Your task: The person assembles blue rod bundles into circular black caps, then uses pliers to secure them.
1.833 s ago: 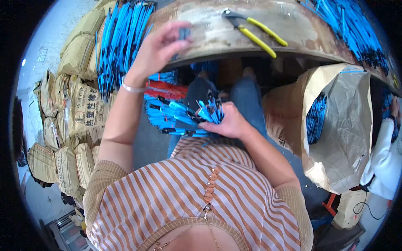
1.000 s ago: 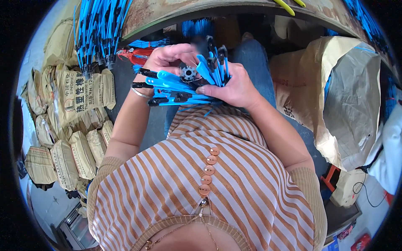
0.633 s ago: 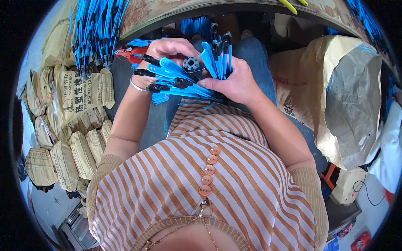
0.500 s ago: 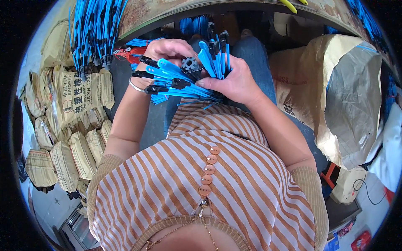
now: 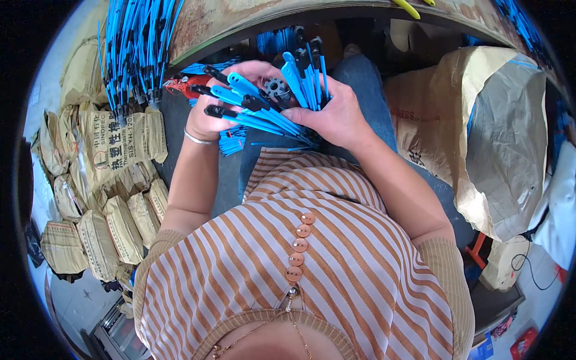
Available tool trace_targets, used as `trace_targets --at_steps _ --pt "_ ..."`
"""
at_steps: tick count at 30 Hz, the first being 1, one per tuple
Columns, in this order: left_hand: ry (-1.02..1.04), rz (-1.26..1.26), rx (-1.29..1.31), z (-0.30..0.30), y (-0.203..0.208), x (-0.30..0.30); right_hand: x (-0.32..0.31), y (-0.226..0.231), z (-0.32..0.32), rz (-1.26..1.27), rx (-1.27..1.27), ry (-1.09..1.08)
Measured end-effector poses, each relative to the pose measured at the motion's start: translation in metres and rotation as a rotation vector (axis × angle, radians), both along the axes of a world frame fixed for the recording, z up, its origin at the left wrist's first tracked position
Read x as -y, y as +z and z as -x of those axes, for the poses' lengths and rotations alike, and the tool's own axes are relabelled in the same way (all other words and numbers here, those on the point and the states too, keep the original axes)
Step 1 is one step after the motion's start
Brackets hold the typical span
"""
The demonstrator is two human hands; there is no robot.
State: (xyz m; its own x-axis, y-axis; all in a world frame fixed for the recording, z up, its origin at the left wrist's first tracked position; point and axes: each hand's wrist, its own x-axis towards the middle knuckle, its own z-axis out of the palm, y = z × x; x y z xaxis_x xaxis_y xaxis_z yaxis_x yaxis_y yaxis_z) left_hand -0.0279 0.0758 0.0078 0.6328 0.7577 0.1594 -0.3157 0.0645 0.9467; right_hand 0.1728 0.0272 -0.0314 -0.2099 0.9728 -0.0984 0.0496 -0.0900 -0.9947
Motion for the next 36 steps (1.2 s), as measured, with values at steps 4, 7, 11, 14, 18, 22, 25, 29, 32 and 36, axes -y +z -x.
trace_targets --at_steps 4,7,11,14,18,22,25,29,32,36 --pt "0.0 -0.234 -0.183 -0.003 -0.003 -0.004 -0.003 0.0 -0.004 -0.012 -0.068 -0.006" --pt "0.124 -0.197 -0.241 -0.01 -0.005 0.0 -0.005 -0.001 -0.009 -0.023 -0.064 0.005" --pt "0.183 -0.214 -0.231 -0.015 -0.017 0.001 -0.004 -0.006 -0.012 -0.046 -0.071 0.022" --pt "0.211 -0.201 -0.287 -0.024 -0.017 0.008 -0.002 -0.006 -0.016 -0.036 -0.042 -0.021" --pt "0.225 -0.177 -0.247 -0.034 -0.02 0.008 -0.001 -0.005 -0.02 -0.059 -0.101 -0.048" --pt "0.211 -0.154 -0.226 -0.047 -0.008 0.004 -0.002 -0.01 -0.023 -0.013 -0.135 -0.084" --pt "0.191 -0.144 -0.26 -0.05 -0.001 0.002 0.0 -0.005 -0.023 -0.047 -0.114 -0.096" --pt "0.169 -0.121 -0.308 -0.051 0.003 0.004 -0.001 -0.005 -0.028 -0.037 -0.09 -0.078" --pt "0.186 -0.093 -0.3 -0.052 0.002 0.004 -0.001 -0.005 -0.031 -0.026 -0.09 -0.061" --pt "0.182 -0.184 -0.26 -0.053 -0.001 0.0 -0.004 -0.005 -0.033 -0.029 -0.108 -0.042"
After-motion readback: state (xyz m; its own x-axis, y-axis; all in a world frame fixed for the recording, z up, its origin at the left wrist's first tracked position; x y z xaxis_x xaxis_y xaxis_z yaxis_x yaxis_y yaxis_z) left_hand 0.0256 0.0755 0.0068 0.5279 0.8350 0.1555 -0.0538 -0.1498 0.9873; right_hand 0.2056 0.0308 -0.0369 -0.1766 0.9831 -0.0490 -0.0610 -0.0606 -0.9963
